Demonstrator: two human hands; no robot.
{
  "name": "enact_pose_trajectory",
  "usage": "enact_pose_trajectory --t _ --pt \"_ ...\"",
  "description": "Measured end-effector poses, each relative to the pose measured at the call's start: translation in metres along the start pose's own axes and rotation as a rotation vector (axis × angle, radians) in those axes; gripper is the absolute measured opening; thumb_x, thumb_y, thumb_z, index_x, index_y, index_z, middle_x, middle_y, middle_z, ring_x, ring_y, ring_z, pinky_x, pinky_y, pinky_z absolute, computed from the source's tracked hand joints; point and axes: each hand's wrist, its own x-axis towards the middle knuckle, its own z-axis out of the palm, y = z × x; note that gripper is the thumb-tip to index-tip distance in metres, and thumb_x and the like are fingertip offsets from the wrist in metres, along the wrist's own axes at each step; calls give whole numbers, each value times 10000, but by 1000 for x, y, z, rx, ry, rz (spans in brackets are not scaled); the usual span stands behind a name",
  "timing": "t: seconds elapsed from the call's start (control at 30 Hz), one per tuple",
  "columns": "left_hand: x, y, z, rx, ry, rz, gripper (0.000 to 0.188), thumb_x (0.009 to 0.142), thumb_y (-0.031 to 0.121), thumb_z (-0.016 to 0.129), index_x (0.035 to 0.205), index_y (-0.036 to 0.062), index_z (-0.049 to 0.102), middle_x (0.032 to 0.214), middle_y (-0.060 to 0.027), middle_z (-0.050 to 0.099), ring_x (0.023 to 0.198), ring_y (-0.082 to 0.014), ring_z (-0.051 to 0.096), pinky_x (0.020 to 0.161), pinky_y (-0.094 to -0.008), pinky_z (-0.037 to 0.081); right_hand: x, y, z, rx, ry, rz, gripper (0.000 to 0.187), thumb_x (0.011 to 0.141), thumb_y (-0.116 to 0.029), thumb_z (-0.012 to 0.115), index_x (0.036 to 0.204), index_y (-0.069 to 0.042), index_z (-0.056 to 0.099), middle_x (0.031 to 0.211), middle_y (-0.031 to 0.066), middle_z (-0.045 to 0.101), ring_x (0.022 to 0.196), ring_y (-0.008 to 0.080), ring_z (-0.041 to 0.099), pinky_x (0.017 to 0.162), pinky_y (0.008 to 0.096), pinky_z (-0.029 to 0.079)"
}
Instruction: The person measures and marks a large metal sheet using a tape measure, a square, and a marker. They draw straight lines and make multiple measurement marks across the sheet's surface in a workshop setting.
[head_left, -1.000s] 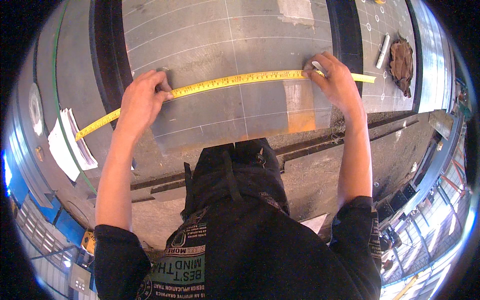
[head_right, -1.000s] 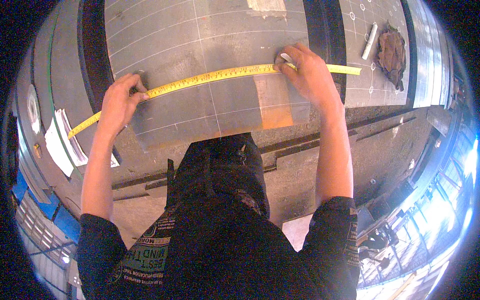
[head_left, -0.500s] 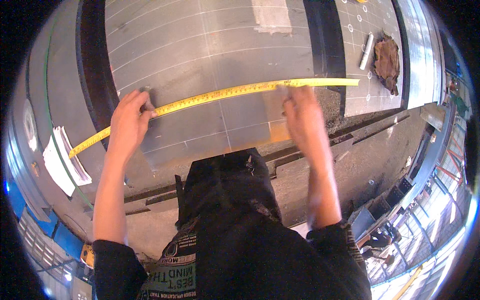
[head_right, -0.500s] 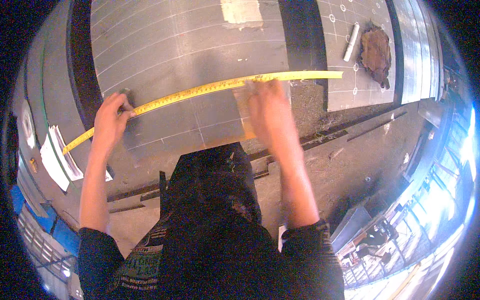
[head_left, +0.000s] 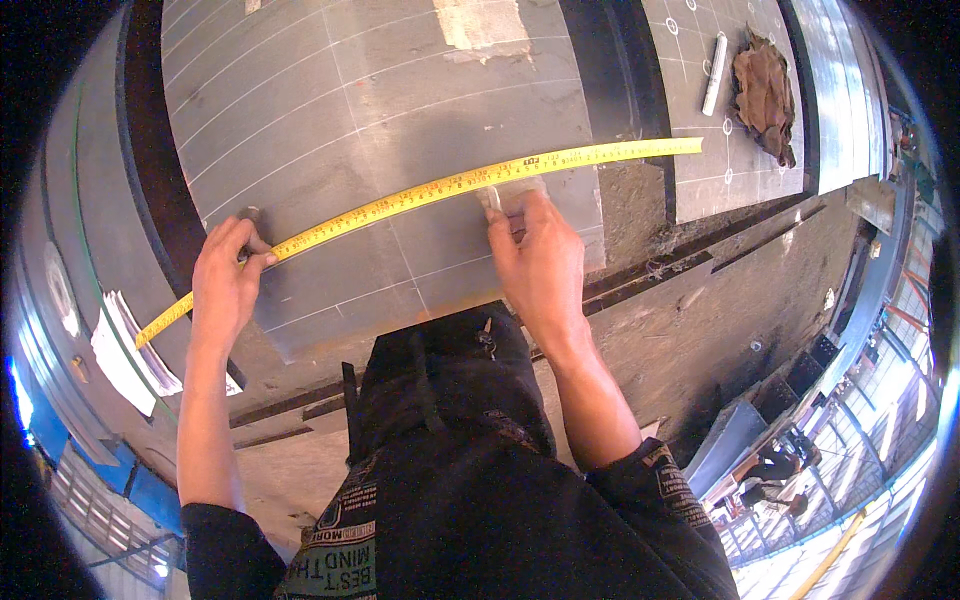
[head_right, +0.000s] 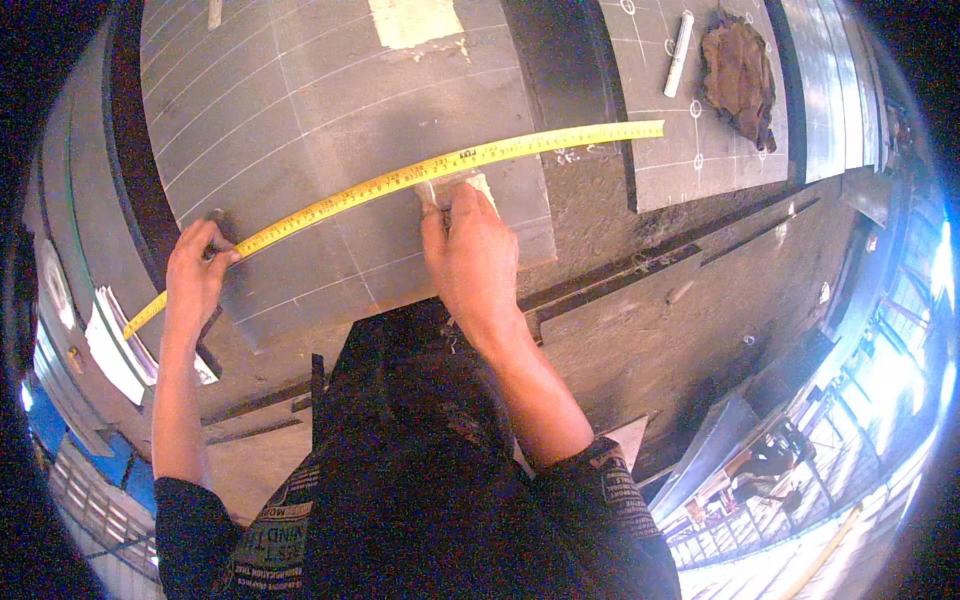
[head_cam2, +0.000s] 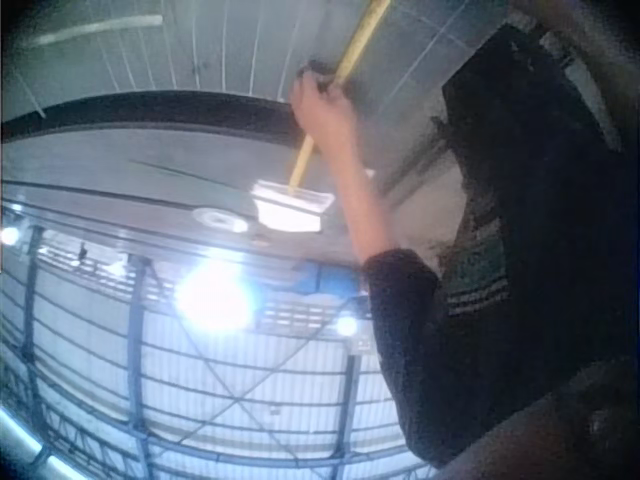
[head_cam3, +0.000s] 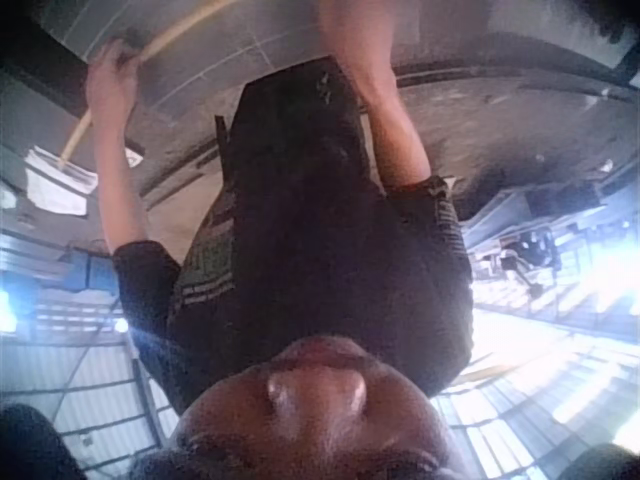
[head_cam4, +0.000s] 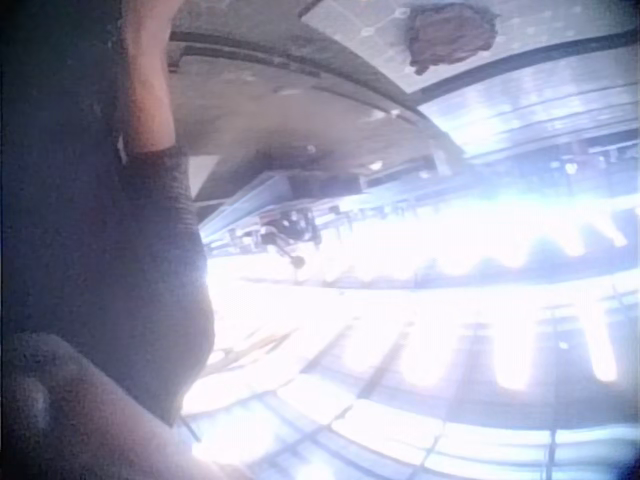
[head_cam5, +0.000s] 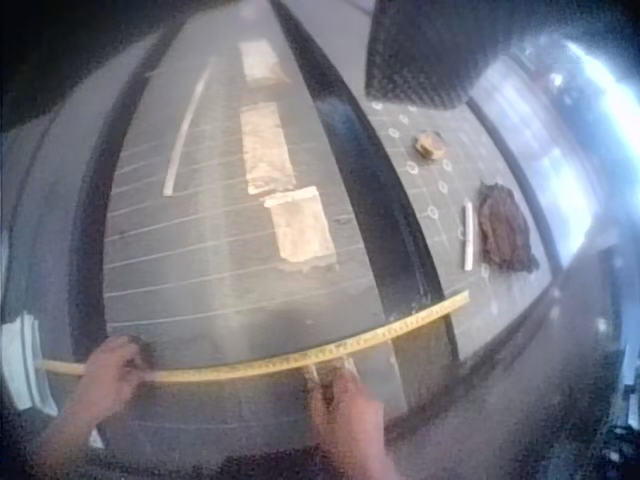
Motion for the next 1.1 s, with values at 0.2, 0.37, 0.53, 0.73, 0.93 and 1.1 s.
enact_pose_trajectory --t 0.2,0.37,0.53,0.73,0.93,1.1 --pt "1 -1 1 6 -12 -30 224 743 34 742 866 -14 562 916 -182 567 947 -383 583 848 -416 461 1 2 -1 9 20 -34 204 924 -163 672 887 20 591 841 223 680 771 396 686 682 458 522" --pt "-1 1 2 21 18 -23 214 744 27 734 866 -12 563 919 -178 572 944 -383 594 846 -414 464 1 2 -3 38 -41 -11 199 928 -169 645 927 19 581 916 236 661 815 445 659 716 520 515" --pt "0 -1 2 29 -4 0 225 760 19 740 858 -6 539 876 -149 557 848 -347 573 788 -440 462 1 3 1 16 15 -40 190 914 -152 674 890 18 593 862 220 679 778 391 692 688 456 525" --pt "0 0 1 20 18 17 221 762 22 735 849 -11 534 866 -147 549 848 -350 569 786 -440 459 2 1 -1 20 -47 -37 180 924 -150 632 932 16 564 927 236 641 812 468 645 704 544 524" --pt "2 5 0 29 21 19 215 763 21 729 852 -17 537 872 -145 553 858 -351 570 787 -442 460 0 -4 8 -52 44 -110 167 916 -148 631 926 9 572 905 232 645 793 451 664 697 537 539" --pt "0 5 0 23 29 20 198 758 6 719 848 -8 544 868 -135 550 870 -342 577 791 -431 468 -7 -42 -58 -296 -248 -16 143 888 -118 620 942 7 576 882 220 666 795 445 689 712 512 569"
